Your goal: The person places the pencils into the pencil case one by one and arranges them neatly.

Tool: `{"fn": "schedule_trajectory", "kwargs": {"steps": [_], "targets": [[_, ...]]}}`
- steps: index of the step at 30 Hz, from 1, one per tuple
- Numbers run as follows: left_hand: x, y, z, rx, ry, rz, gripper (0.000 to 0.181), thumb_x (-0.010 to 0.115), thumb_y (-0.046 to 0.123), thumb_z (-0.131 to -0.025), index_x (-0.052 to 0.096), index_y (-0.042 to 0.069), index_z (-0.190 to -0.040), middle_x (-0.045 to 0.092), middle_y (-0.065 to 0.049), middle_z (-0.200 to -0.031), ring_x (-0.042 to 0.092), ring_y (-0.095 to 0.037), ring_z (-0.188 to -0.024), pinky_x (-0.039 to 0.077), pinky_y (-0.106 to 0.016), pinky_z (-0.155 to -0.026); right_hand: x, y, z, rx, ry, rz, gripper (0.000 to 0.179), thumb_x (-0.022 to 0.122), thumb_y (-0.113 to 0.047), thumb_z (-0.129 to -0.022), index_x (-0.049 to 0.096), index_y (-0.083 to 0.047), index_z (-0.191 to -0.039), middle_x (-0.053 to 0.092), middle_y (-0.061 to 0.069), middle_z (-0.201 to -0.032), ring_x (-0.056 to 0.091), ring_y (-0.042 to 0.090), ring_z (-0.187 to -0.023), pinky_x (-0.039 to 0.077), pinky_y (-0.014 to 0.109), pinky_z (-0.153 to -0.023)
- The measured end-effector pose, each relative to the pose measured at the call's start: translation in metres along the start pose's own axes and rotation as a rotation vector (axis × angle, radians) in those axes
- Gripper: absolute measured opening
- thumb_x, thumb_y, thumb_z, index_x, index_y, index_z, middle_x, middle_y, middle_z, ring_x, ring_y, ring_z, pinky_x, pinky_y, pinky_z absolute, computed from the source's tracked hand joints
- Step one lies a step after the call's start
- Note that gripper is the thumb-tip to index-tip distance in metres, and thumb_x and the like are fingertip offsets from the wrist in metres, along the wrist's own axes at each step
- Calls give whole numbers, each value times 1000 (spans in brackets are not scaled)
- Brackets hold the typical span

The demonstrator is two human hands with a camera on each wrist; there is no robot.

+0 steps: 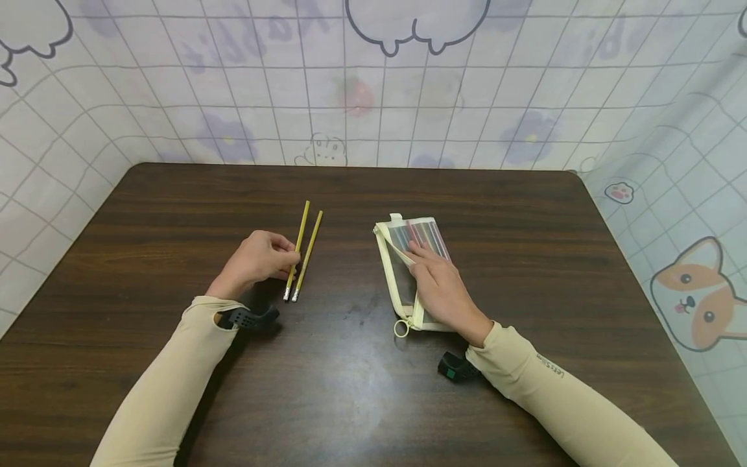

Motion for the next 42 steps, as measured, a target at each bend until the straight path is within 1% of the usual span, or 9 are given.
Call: {"fn": "schedule_trajectory", "kwargs": {"steps": [3,8,17,20,25,29,33,37,42], "targets": [[2,1,-1,5,-23,38,28,62,12,-96,65,-7,-116,69,-11,-98,69,-13,-79,68,-34,-79,-1,0,1,0,3,4,47,36,-20,-107,57,-5,-146,45,11,-162,33,34,-157,21,63,-131],[3,3,-1,5,-63,162,34,58,12,-97,61,-10,-123,68,-12,-101,68,-12,-81,67,-28,-78,-1,1,1,4,0,2,47,35,-21,-107,57,-5,-147,45,11,-163,33,34,-158,20,63,-131],[3,9,-3,30,-74,319,33,58,10,-99,58,-11,-125,68,-3,-97,70,-10,-78,67,-25,-76,-2,3,2,13,-5,-6,48,34,-23,-107,56,-6,-147,44,11,-163,32,33,-158,19,64,-131],[5,11,-2,32,-85,364,31,57,9,-99,56,-10,-123,66,-3,-95,70,-10,-78,67,-26,-77,-3,3,3,13,-6,-3,48,34,-23,-107,56,-6,-147,44,11,-164,32,33,-158,19,64,-131],[11,15,-1,33,-94,392,27,57,11,-100,54,-8,-119,65,-7,-99,71,-13,-81,67,-26,-79,-2,2,2,18,-12,10,49,33,-23,-107,56,-7,-147,43,10,-163,31,32,-159,19,64,-131],[18,17,0,30,-100,406,29,56,10,-99,53,-9,-121,65,-10,-103,71,-13,-81,67,-27,-80,0,0,1,14,-26,18,49,32,-24,-108,55,-9,-148,42,12,-163,28,30,-160,17,63,-132],[24,20,1,36,-104,421,30,55,10,-99,53,-10,-122,65,-9,-102,70,-13,-80,67,-27,-80,-1,-1,0,13,-27,23,49,31,-23,-108,55,-9,-149,39,13,-164,28,30,-160,17,62,-132],[34,22,1,38,-118,444,27,55,8,-101,52,-9,-121,63,-9,-102,71,-14,-83,67,-29,-80,-1,1,0,29,-26,22,51,30,-25,-108,55,-11,-149,36,13,-166,28,29,-160,17,60,-133],[47,26,-1,36,-127,451,25,54,7,-102,53,-8,-122,63,-10,-104,72,-16,-86,68,-30,-80,-2,2,1,34,-19,18,50,30,-25,-108,54,-12,-150,35,14,-167,29,29,-159,18,58,-133]]}}
Point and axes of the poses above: each hand's wrist, its own z-axis away from the middle knuckle, its own x-axis out of the palm, y = z × x, the point moved 10 cm from there along -z, towards the middle knuckle
